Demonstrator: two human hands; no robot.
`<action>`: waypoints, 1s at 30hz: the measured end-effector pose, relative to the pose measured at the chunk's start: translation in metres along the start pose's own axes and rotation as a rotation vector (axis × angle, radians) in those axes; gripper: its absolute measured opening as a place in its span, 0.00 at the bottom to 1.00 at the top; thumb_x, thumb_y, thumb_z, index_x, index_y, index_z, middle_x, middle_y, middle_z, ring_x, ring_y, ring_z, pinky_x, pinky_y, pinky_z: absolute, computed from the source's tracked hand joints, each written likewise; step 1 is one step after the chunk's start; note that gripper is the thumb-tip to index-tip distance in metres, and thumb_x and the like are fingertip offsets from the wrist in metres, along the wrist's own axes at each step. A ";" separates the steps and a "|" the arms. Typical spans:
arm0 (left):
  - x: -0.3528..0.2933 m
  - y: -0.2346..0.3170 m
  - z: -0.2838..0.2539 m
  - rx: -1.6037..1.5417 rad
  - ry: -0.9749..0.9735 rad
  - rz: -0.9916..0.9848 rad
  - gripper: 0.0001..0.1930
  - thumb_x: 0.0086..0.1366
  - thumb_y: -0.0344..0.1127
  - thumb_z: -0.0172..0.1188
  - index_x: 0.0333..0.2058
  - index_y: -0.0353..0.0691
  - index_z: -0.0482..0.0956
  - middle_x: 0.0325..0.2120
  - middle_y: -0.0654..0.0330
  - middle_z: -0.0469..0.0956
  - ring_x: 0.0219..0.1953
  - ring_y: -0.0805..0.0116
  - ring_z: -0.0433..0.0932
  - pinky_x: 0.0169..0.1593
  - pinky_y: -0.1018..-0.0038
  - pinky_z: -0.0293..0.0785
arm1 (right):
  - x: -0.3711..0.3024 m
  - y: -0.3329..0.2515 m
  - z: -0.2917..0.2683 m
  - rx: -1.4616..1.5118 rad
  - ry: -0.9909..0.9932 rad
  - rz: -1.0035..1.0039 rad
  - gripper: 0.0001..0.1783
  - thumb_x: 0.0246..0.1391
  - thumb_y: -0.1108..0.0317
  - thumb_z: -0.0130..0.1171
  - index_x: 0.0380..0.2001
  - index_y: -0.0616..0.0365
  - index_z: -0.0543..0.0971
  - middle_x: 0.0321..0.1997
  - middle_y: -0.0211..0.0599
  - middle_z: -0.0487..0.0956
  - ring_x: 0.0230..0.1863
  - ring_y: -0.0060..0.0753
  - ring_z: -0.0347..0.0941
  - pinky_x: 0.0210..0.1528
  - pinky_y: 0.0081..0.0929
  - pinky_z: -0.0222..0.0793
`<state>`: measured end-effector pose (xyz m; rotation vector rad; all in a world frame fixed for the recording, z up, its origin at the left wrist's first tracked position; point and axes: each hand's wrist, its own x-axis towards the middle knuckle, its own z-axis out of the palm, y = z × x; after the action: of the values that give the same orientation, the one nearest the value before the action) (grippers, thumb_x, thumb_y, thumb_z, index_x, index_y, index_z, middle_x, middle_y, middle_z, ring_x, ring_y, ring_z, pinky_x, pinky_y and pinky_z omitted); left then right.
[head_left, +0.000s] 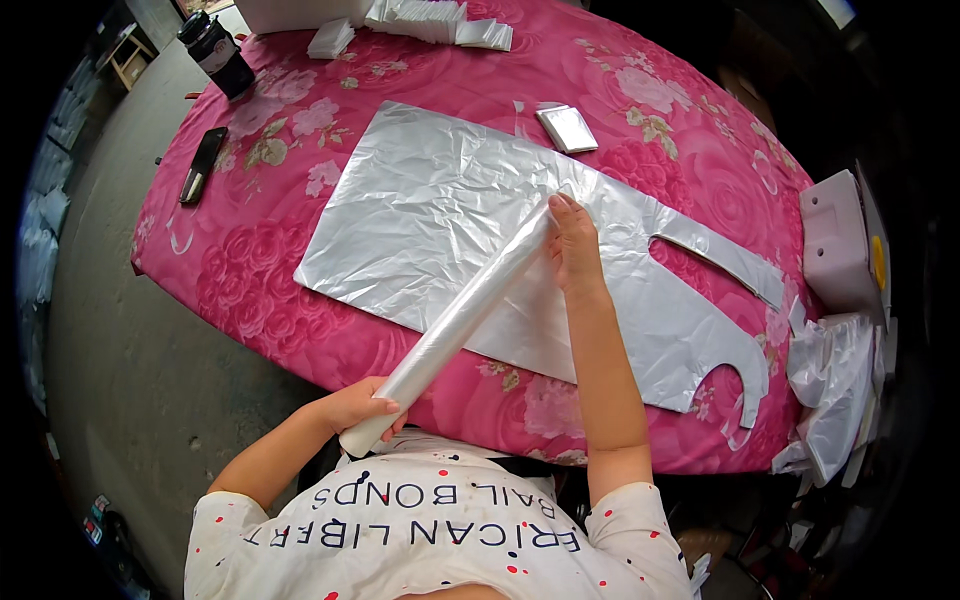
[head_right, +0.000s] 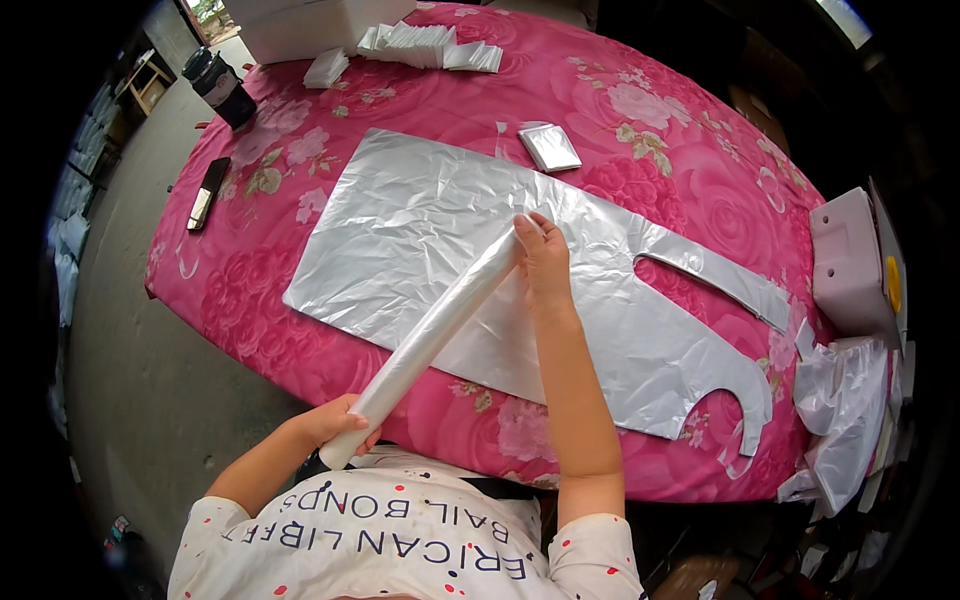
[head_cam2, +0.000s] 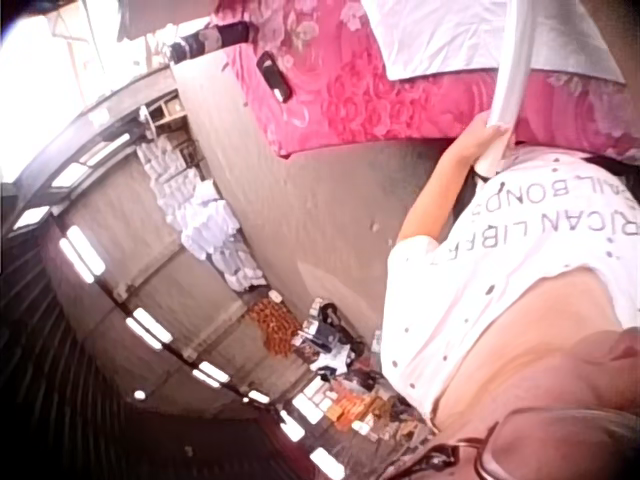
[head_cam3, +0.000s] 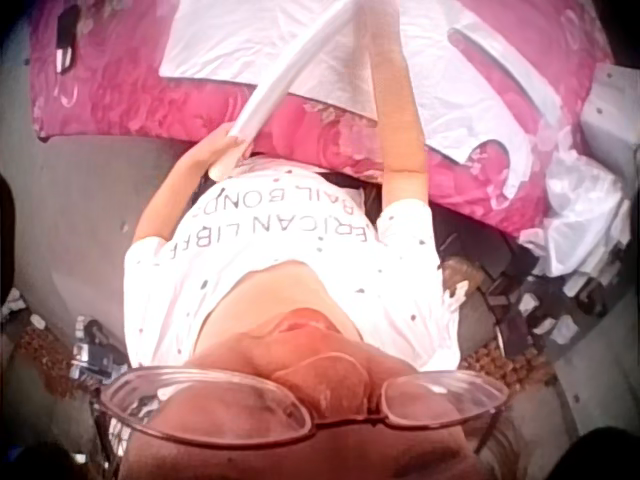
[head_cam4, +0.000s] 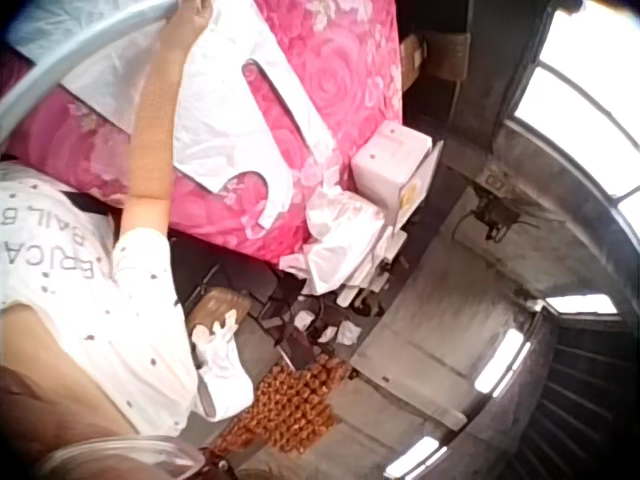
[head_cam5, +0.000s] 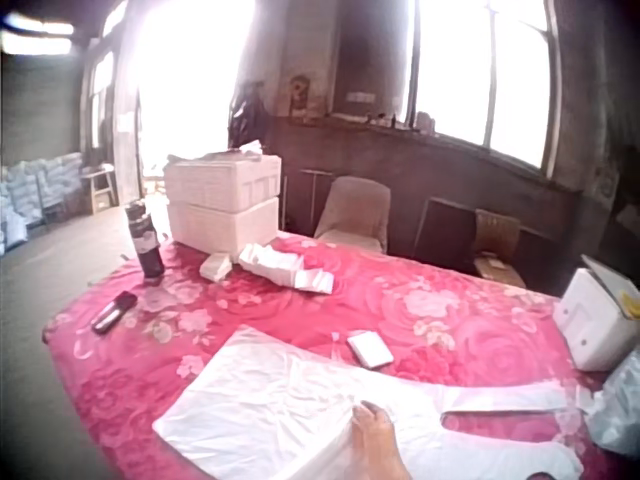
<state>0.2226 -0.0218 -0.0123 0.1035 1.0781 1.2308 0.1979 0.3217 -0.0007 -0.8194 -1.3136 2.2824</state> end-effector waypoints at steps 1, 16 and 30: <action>-0.002 -0.003 0.000 -0.043 -0.022 0.007 0.35 0.50 0.52 0.63 0.49 0.31 0.67 0.21 0.59 0.73 0.20 0.74 0.73 0.26 0.78 0.71 | 0.010 -0.001 -0.013 -0.077 -0.001 -0.018 0.22 0.50 0.62 0.61 0.44 0.63 0.69 0.36 0.32 0.75 0.31 0.20 0.70 0.34 0.18 0.67; -0.022 -0.005 0.002 -0.200 -0.080 -0.035 0.37 0.48 0.52 0.63 0.50 0.29 0.66 0.20 0.60 0.71 0.18 0.75 0.71 0.25 0.79 0.69 | 0.016 -0.037 -0.018 -0.843 -0.582 0.218 0.09 0.52 0.63 0.57 0.29 0.58 0.77 0.22 0.22 0.73 0.22 0.13 0.65 0.26 0.13 0.59; -0.082 -0.048 -0.056 -0.093 -0.138 -0.286 0.30 0.51 0.36 0.66 0.52 0.31 0.65 0.35 0.59 0.75 0.39 0.72 0.75 0.43 0.74 0.73 | 0.091 -0.084 -0.134 -0.964 0.026 -0.216 0.08 0.53 0.68 0.56 0.28 0.63 0.77 0.17 0.23 0.70 0.18 0.14 0.62 0.21 0.15 0.57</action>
<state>0.2219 -0.1321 -0.0212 -0.0362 0.8808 0.9987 0.2200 0.5029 -0.0071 -0.8952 -2.3788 1.3870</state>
